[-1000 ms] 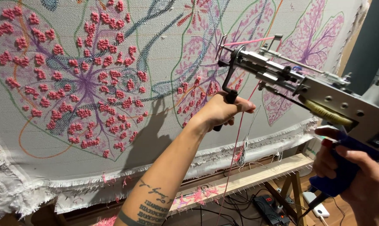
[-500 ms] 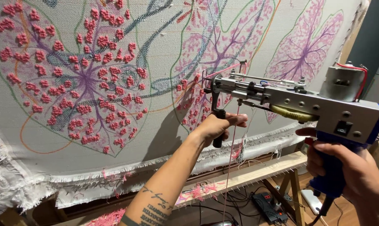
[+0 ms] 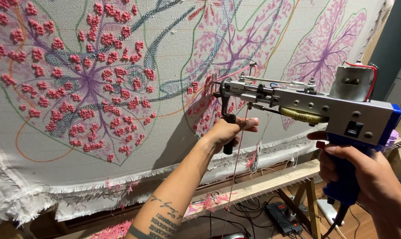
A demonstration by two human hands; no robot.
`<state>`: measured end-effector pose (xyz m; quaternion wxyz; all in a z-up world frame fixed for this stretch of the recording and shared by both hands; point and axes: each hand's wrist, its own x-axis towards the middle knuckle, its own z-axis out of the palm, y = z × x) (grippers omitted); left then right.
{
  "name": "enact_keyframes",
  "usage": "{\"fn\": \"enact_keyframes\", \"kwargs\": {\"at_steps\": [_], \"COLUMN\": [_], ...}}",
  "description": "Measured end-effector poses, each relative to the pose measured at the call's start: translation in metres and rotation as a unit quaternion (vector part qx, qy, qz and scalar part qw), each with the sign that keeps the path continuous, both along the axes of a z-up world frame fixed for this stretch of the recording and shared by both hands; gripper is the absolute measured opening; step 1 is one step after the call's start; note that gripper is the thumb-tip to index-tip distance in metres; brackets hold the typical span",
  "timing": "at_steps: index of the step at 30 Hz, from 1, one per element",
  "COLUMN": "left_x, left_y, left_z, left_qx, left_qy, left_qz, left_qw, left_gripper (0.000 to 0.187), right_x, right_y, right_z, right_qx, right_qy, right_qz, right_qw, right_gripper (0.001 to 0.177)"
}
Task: Tufting a floral pattern onto a rug canvas using an electric tufting gun.
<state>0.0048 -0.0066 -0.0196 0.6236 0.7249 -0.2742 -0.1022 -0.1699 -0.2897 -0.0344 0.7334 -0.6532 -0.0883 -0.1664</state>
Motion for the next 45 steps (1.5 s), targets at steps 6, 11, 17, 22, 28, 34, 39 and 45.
{"fn": "enact_keyframes", "kwargs": {"at_steps": [6,11,17,22,28,34,39,45], "left_x": [0.007,0.029,0.031,0.036,0.036,0.032,0.033,0.027], "left_y": [0.008,0.015,0.034,0.038,0.039,0.042,0.041,0.037], "left_z": [0.003,-0.006,0.001,0.002,0.011,0.015,0.021,0.023], "left_qx": [-0.024,-0.045,-0.014,-0.005,-0.031,-0.038,-0.011,-0.034], "left_qy": [-0.012,-0.009,0.012,0.010,-0.005,-0.009,-0.004,0.028], "left_qz": [0.026,0.020,0.038,0.048,0.013,0.006,-0.032,-0.099], "left_qw": [0.999,0.999,0.999,0.999,0.999,0.999,0.999,0.994], "left_gripper": [0.049,0.050,0.053,0.060,0.054,0.051,0.048,0.040], "right_x": [0.010,-0.023,-0.031,-0.033,-0.023,-0.022,-0.013,0.006], "right_y": [0.015,0.087,0.123,0.137,0.129,0.127,0.100,0.040], "right_z": [0.007,0.036,0.027,0.029,0.030,0.027,0.019,0.003], "right_qx": [0.019,-0.015,0.029,0.037,0.028,0.020,0.001,0.035], "right_qy": [-0.019,-0.006,-0.024,-0.013,-0.025,-0.032,-0.052,-0.002], "right_qz": [0.081,-0.027,0.003,-0.027,-0.020,-0.020,0.001,0.014], "right_qw": [0.996,1.000,0.999,0.999,0.999,0.999,0.999,0.999], "right_gripper": [0.039,0.027,0.023,0.020,0.019,0.023,0.028,0.021]}}
